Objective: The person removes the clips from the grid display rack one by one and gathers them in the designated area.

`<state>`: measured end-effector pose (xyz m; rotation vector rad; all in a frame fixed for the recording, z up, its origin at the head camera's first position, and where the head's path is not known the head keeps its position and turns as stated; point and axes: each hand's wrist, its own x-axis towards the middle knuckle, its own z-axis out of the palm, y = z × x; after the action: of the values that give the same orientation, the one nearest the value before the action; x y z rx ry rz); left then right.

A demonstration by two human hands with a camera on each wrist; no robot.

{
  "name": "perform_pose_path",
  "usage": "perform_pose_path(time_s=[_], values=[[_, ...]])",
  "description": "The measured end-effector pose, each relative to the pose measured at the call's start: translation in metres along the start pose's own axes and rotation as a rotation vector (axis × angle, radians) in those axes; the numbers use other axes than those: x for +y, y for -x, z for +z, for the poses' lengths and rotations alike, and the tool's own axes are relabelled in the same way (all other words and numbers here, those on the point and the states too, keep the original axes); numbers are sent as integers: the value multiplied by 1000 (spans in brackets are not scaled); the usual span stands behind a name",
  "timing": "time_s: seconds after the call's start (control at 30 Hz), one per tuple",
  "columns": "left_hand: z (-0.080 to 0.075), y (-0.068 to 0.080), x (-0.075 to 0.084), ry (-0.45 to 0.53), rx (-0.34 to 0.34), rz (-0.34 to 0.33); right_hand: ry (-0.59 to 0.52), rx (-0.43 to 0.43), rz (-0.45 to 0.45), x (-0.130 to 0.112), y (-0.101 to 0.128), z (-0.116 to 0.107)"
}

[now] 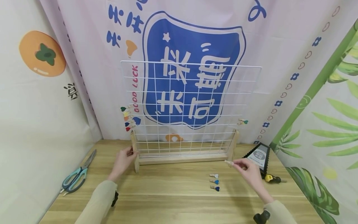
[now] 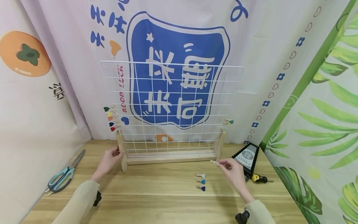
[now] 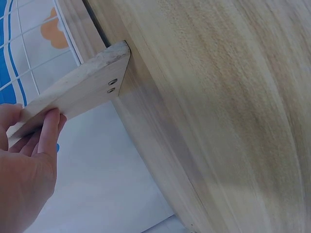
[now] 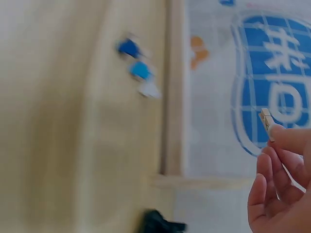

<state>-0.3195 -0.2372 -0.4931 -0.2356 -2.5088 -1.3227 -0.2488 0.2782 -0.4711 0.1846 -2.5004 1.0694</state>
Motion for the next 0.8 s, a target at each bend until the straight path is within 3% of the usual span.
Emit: perform_pose_path(time_s=[0.23,0.4,0.57,0.8], values=[[0,0,0,-3,1,1,-58,-124,20,0,37,32],[0,0,0,-4,3,-1,-50,-199,-81,3,56,46],[0,0,0,3,4,-3,-45,-237,-173,4,65,53],[1,0,-1,-5,8,3,-41,-306,-134,5,69,56]])
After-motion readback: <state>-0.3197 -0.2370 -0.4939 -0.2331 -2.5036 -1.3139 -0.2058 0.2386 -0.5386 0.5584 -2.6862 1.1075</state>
